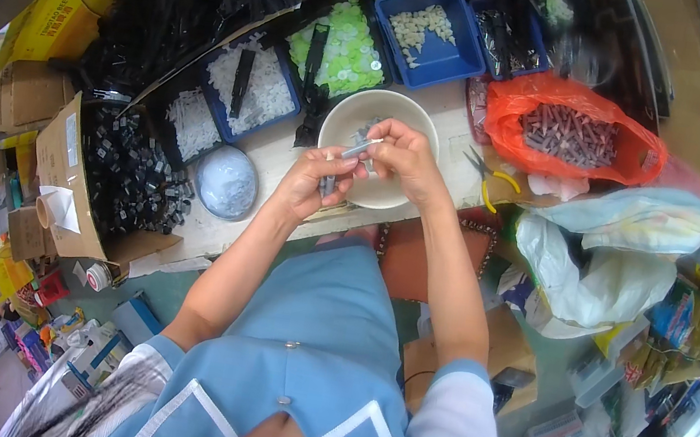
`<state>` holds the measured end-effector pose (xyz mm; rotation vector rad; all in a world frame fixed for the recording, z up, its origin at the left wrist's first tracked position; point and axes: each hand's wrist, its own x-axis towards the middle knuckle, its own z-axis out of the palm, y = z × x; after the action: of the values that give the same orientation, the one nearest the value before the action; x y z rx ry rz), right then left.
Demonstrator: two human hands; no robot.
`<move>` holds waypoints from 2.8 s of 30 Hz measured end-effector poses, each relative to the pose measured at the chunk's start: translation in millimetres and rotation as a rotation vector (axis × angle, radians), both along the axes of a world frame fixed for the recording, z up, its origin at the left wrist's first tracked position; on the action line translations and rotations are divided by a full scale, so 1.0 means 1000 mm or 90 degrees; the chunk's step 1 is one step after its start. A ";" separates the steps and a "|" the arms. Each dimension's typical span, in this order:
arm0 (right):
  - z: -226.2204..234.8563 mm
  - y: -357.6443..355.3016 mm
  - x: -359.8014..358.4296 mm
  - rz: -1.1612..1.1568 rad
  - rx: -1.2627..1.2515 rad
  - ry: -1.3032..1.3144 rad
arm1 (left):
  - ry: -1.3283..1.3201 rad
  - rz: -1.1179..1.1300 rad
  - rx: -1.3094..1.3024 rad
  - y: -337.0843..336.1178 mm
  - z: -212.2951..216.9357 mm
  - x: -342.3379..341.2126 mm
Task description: The person assembles components by inserting small white pieces into grey plastic parts and placing them into a bowl. They then tie up a plastic bag of parts, set it aside, and place the bowl on the workbench.
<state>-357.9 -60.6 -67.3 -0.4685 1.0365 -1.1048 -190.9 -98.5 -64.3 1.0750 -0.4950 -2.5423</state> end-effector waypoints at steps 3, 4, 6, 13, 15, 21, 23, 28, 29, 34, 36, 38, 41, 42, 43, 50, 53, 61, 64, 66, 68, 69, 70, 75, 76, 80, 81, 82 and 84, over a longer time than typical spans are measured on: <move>0.007 0.002 -0.002 -0.005 -0.028 0.054 | -0.002 0.010 0.005 -0.002 0.004 0.001; 0.009 0.002 -0.002 -0.004 -0.028 0.073 | -0.002 0.009 0.005 -0.003 0.003 0.002; 0.009 0.003 -0.009 0.023 -0.025 0.074 | 0.110 0.053 0.082 -0.004 -0.003 0.006; 0.018 0.001 -0.005 0.081 -0.057 0.122 | 0.179 0.028 0.174 -0.004 -0.003 0.007; 0.023 0.001 -0.001 0.042 -0.026 0.131 | 0.060 0.087 0.058 -0.002 -0.001 0.007; 0.024 0.010 0.011 0.052 0.019 0.135 | -0.111 0.140 -0.150 -0.001 0.011 0.004; 0.026 0.009 0.015 0.035 0.050 0.153 | -0.151 0.129 -0.186 0.000 0.011 0.004; 0.030 0.010 0.024 0.016 0.050 0.178 | -0.184 0.049 -0.265 -0.001 0.019 0.008; 0.031 0.010 0.024 0.026 0.047 0.180 | -0.185 0.049 -0.265 -0.003 0.022 0.008; 0.029 0.012 0.030 0.009 0.064 0.187 | -0.227 -0.003 -0.334 -0.002 0.020 0.009; 0.025 0.015 0.034 0.004 0.070 0.191 | -0.244 -0.015 -0.341 -0.002 0.022 0.008; 0.016 0.018 0.041 -0.045 -0.003 0.315 | -0.262 -0.028 -0.349 -0.001 0.025 0.008; 0.011 0.020 0.045 -0.040 -0.070 0.461 | -0.275 -0.037 -0.328 -0.001 0.025 0.009; 0.010 0.021 0.045 -0.040 -0.070 0.460 | -0.265 -0.038 -0.327 -0.001 0.023 0.010; 0.009 0.021 0.044 -0.027 -0.071 0.470 | -0.255 -0.038 -0.327 -0.001 0.020 0.010; 0.027 0.009 0.019 0.128 -0.005 0.339 | -0.223 -0.039 -0.265 0.008 0.011 0.016; 0.020 0.014 0.020 0.090 -0.020 0.322 | -0.208 -0.092 -0.319 0.014 0.005 0.013; 0.010 0.039 0.029 0.015 0.001 0.269 | -0.226 -0.150 -0.428 0.031 0.000 0.014; -0.001 0.053 0.034 0.033 0.041 0.274 | -0.211 -0.136 -0.481 0.042 -0.002 0.017; -0.005 0.055 0.025 0.076 0.017 0.285 | -0.213 -0.197 -0.299 0.043 0.000 0.021; 0.006 0.045 0.011 0.136 0.161 0.210 | -0.182 -0.200 -0.220 0.041 -0.004 0.025; -0.004 0.044 0.002 0.068 0.132 0.271 | -0.152 -0.198 -0.143 0.040 -0.007 0.027; -0.007 0.041 -0.008 0.009 0.114 0.334 | -0.152 -0.201 -0.140 0.040 -0.009 0.030; -0.023 0.023 -0.027 0.009 -0.204 0.838 | 0.006 -0.171 -0.077 0.041 -0.019 0.044; -0.023 0.022 -0.025 0.009 -0.203 0.838 | 0.006 -0.172 -0.076 0.041 -0.019 0.046; -0.031 0.010 -0.007 0.167 -0.147 0.994 | -0.014 -0.157 -0.071 0.041 -0.017 0.048; -0.036 0.007 -0.001 0.265 -0.120 1.049 | -0.021 -0.153 -0.063 0.041 -0.017 0.048; -0.041 0.003 0.005 0.365 -0.093 1.100 | -0.022 -0.153 -0.063 0.041 -0.018 0.047; -0.053 -0.002 0.008 0.397 -0.079 1.082 | -0.003 -0.152 -0.055 0.041 -0.019 0.045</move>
<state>-349.5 -62.3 -120.0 -1.8327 2.0021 0.0398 -145.5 -57.4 -83.0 1.0472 -0.7685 -2.6924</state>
